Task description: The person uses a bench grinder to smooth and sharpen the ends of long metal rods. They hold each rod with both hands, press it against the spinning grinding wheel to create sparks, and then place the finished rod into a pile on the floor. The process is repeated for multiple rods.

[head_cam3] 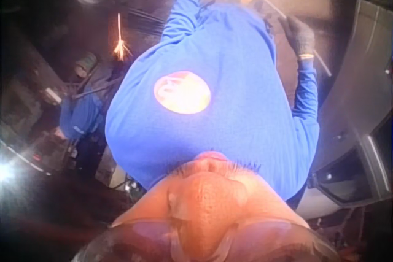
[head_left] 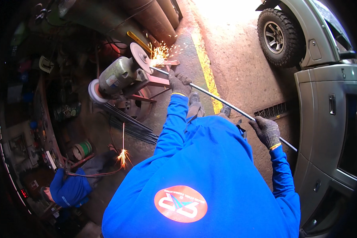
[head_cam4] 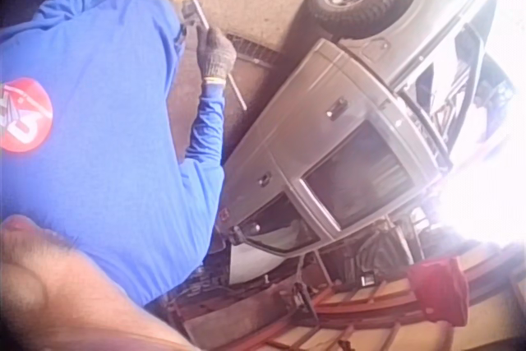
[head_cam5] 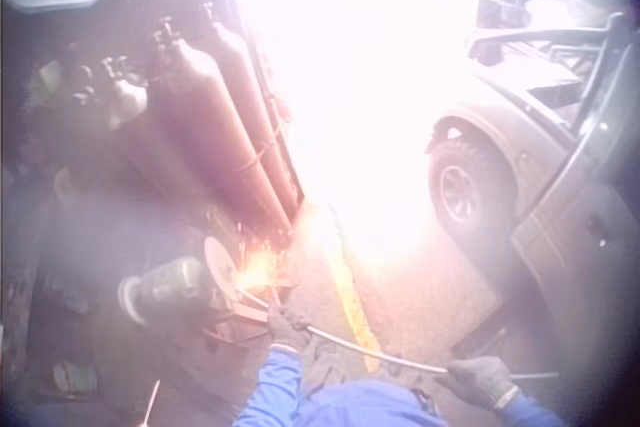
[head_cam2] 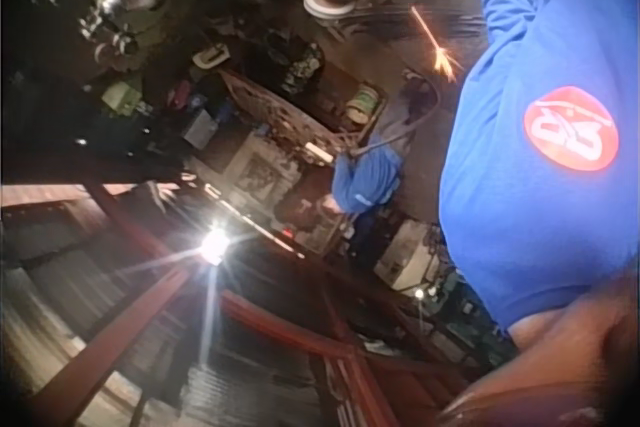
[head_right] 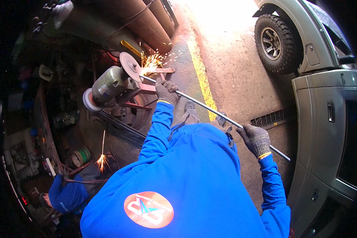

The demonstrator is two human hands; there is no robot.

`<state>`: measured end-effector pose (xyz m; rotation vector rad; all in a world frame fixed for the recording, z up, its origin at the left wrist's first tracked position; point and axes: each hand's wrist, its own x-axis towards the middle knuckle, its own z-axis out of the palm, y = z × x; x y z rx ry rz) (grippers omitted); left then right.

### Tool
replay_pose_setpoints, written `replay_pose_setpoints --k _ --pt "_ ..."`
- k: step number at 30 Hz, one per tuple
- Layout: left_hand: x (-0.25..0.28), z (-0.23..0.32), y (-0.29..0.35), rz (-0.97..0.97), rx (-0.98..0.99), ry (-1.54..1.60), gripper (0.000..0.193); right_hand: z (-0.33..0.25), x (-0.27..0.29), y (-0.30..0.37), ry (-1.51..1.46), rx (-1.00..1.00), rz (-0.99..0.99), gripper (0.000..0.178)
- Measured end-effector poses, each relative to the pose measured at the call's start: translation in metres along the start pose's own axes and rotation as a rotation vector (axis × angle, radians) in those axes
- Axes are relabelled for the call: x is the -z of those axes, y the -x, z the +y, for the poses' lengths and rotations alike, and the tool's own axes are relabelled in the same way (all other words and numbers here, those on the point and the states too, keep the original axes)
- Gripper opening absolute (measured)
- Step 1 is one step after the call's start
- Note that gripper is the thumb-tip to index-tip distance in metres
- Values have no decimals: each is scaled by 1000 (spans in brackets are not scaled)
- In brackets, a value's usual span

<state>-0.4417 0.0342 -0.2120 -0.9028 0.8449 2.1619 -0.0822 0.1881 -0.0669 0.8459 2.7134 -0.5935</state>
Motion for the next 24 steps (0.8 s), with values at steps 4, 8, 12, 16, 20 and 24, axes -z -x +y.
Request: replay_pose_setpoints --k 4,8,12,16,20,24 --pt "3 0 -2 -35 12 19 47 2 -4 3 19 60 132 35" --pt "6 1 -6 -54 31 48 48 1 -3 3 80 85 188 31" --pt "0 1 0 -71 11 24 54 -1 1 2 126 106 220 27" --pt "1 1 -3 -51 -8 17 54 0 2 3 193 140 269 22" --pt "0 1 -4 -58 23 33 56 4 0 0 188 182 370 17" --pt "3 3 -7 -97 63 67 58 3 3 0 197 229 451 16"
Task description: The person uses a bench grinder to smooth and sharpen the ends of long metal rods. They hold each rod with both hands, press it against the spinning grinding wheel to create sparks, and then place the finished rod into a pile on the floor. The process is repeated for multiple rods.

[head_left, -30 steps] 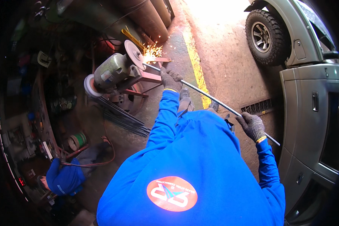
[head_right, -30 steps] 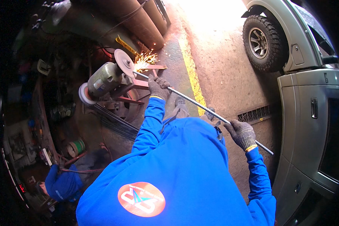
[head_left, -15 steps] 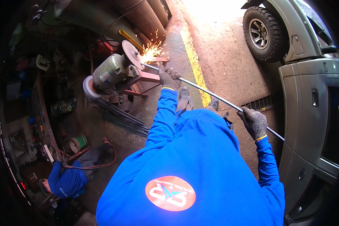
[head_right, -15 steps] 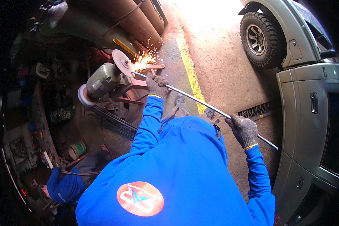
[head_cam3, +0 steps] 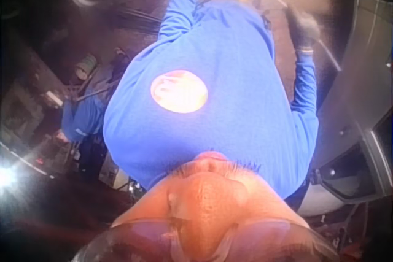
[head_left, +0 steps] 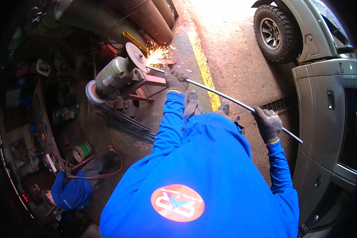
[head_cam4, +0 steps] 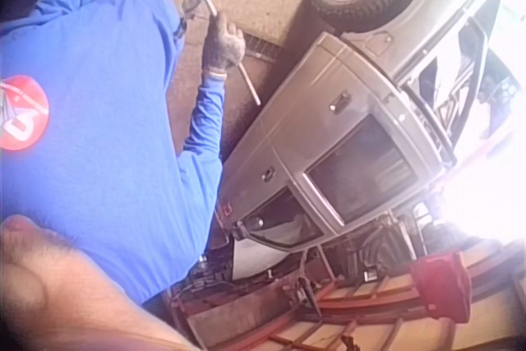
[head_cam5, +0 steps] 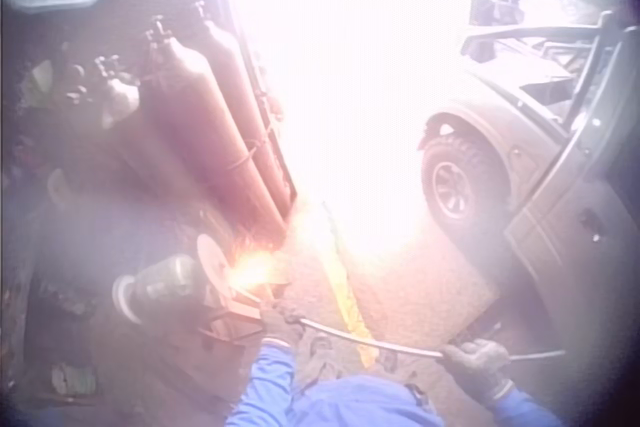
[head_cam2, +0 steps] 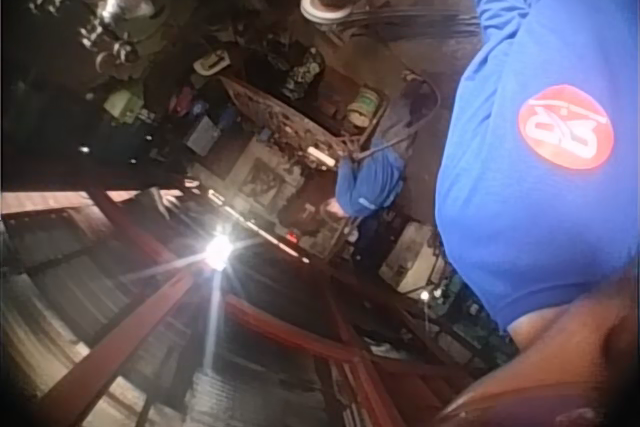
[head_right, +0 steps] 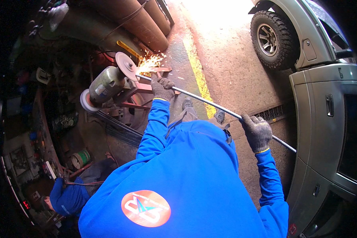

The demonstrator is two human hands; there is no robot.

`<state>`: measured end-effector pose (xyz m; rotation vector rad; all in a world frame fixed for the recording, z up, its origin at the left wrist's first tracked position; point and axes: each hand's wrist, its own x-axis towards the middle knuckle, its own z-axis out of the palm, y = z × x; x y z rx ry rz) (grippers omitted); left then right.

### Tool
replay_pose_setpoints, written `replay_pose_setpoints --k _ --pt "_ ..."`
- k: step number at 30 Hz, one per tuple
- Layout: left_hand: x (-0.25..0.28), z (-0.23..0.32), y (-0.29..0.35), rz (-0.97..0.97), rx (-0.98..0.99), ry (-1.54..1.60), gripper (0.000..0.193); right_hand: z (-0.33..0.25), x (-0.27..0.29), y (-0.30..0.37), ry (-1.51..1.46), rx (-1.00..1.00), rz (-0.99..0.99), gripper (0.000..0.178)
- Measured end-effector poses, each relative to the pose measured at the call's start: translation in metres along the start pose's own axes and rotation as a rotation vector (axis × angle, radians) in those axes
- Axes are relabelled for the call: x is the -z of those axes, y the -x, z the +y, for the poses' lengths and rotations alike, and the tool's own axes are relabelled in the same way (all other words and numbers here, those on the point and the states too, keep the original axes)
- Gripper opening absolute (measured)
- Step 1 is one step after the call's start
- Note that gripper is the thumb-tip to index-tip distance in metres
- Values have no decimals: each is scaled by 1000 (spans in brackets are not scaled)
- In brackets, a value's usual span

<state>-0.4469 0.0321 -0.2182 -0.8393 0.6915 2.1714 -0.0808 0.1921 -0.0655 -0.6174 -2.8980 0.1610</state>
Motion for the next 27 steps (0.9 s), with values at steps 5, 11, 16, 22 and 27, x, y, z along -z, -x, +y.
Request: replay_pose_setpoints --k 5,11,16,22,27 --pt "-3 0 1 -5 9 17 56 0 2 -2 89 107 225 23" --pt "-2 -1 3 -90 67 121 52 4 -19 -9 235 -71 454 37" --pt "-3 -23 0 80 -3 -49 49 25 -26 -23 65 -369 -520 28" --pt "-16 -23 0 199 -8 -203 48 40 -15 -13 -1014 -574 -1180 50" --pt "3 -14 -11 147 -38 -167 43 46 -16 -17 -1046 -604 -1106 50"
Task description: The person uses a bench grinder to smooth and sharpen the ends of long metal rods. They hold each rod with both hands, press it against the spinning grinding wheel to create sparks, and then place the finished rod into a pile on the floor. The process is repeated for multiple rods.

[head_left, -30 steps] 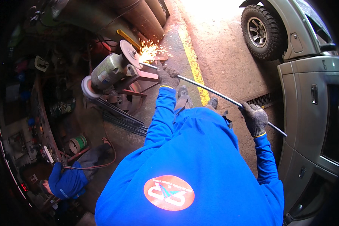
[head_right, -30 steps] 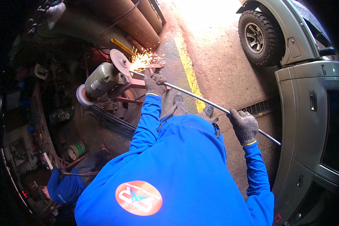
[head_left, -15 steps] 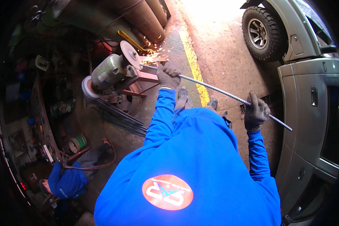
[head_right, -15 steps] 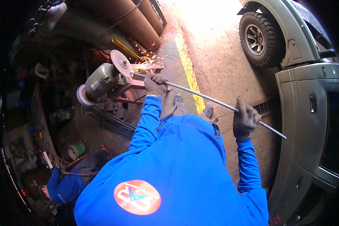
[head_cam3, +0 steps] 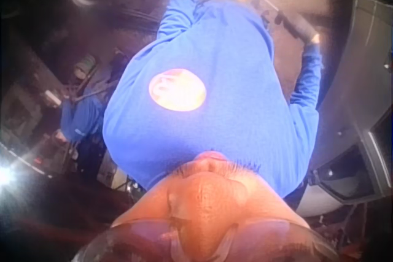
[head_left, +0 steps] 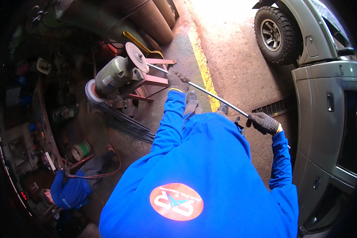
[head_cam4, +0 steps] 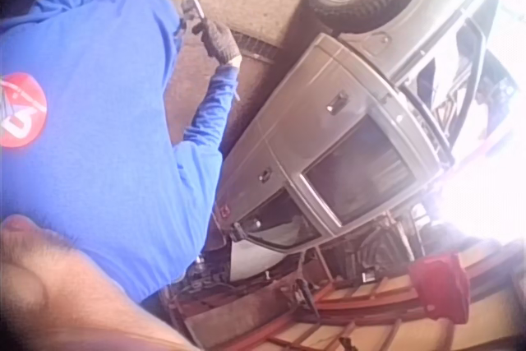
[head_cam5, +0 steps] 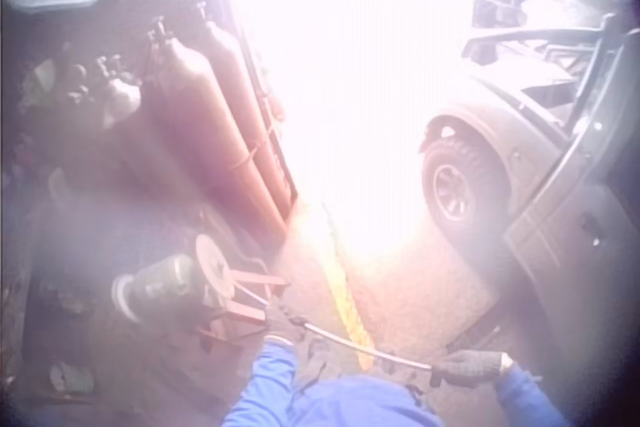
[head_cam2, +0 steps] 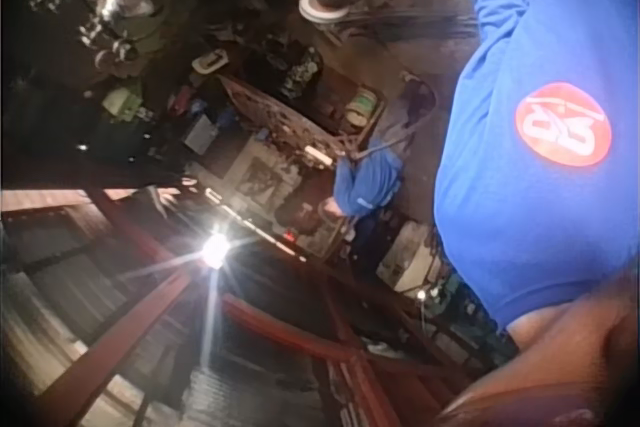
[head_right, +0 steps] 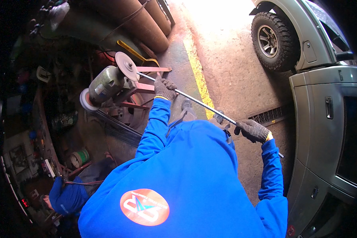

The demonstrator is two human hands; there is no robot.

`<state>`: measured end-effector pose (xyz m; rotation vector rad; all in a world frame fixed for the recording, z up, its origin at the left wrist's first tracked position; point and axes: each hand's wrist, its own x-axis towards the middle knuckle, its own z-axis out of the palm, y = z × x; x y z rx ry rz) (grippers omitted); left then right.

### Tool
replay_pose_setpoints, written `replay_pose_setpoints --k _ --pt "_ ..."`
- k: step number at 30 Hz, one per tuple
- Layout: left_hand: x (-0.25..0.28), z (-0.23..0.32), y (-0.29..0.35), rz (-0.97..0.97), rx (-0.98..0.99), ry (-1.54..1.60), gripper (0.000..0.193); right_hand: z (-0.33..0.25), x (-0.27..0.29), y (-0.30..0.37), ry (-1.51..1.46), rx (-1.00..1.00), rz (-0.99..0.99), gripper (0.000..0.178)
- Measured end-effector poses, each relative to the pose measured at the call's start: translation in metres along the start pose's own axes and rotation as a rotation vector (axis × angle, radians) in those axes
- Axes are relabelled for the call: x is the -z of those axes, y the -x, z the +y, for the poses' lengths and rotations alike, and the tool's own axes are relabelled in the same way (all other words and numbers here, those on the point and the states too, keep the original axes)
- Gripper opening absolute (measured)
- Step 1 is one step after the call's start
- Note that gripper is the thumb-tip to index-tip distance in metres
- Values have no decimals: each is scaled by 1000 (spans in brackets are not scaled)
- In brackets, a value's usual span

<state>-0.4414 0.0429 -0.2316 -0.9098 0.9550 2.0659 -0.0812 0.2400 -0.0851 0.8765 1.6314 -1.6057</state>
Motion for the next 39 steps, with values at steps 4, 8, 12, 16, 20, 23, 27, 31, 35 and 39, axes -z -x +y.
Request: replay_pose_setpoints --k 4,8,12,16,20,23,27,31,35,39 --pt "11 6 -7 -19 38 55 47 -2 -5 -7 146 95 157 47" --pt "6 11 -5 -65 51 79 50 -3 -14 -5 229 253 291 43" --pt "4 11 -3 -62 68 108 51 -14 -18 5 438 338 444 38" --pt "3 10 -5 -74 18 81 49 -20 -24 9 675 325 614 35" --pt "1 13 -1 -144 25 57 46 -16 -31 9 832 367 764 34" --pt "2 15 -4 -148 37 60 46 -16 -34 9 888 414 842 32" --pt "-1 14 1 -145 36 83 44 -15 -37 7 897 538 973 24" --pt "-1 13 0 -166 48 114 43 -12 -37 4 900 609 1112 18" --pt "1 15 3 -184 41 138 43 -14 -39 -2 868 650 1265 12" --pt "7 14 -9 -285 86 201 43 -6 -49 -14 943 635 1492 9"
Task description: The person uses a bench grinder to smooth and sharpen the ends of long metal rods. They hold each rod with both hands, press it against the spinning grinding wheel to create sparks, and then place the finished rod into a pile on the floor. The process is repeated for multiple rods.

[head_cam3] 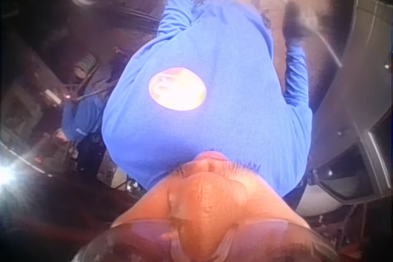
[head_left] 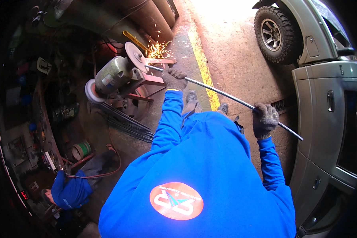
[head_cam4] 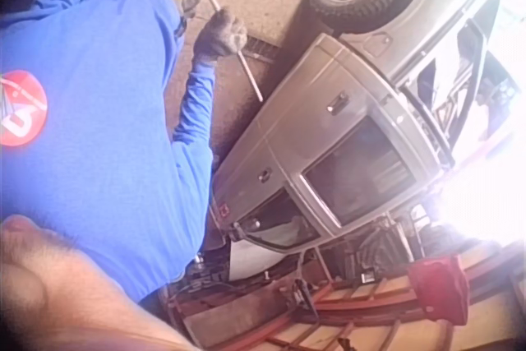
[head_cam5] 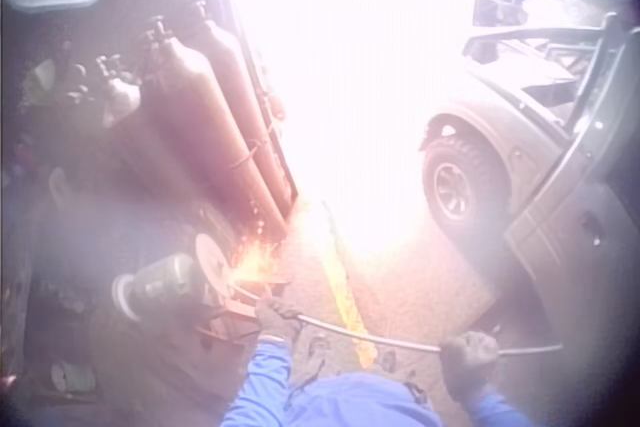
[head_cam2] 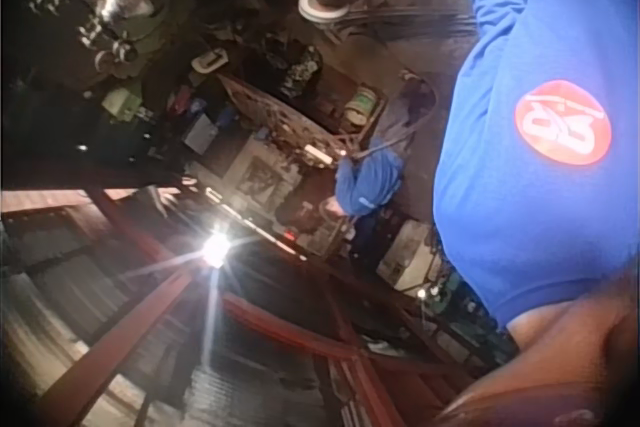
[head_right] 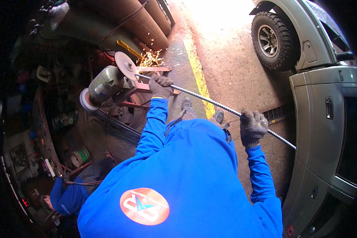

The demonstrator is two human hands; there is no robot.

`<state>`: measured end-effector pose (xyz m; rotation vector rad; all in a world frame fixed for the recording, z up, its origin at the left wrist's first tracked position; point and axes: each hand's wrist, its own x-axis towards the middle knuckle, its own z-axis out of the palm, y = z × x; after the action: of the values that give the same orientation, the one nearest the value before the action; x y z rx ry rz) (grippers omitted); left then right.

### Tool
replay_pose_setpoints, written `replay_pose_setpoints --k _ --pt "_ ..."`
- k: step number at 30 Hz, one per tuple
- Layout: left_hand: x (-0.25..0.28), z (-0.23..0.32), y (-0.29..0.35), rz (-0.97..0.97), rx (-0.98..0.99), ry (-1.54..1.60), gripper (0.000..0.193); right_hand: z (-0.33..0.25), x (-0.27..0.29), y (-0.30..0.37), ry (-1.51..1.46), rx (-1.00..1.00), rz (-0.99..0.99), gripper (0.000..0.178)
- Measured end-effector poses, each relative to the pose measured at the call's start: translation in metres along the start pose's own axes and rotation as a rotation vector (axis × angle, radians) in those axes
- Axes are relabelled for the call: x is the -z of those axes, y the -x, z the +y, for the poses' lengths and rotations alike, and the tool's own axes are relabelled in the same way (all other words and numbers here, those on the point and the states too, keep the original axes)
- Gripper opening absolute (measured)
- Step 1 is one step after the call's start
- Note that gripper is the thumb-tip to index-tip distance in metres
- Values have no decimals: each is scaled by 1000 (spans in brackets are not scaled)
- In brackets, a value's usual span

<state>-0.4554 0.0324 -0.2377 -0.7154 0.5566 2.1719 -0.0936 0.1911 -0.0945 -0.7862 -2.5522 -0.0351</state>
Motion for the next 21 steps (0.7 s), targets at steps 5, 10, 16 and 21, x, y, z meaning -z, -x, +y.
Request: replay_pose_setpoints --k 5,10,16,21 --pt "-11 -16 11 124 -72 -28 46 6 -9 -10 86 -201 -445 19" --pt "-9 -16 10 148 -61 -97 46 23 6 -26 -247 -255 -1178 46" --pt "-3 -9 6 135 -40 -36 47 29 2 -8 -399 -264 -825 40" --pt "-11 -15 12 78 -77 -47 47 21 8 -3 -161 -28 -438 28"
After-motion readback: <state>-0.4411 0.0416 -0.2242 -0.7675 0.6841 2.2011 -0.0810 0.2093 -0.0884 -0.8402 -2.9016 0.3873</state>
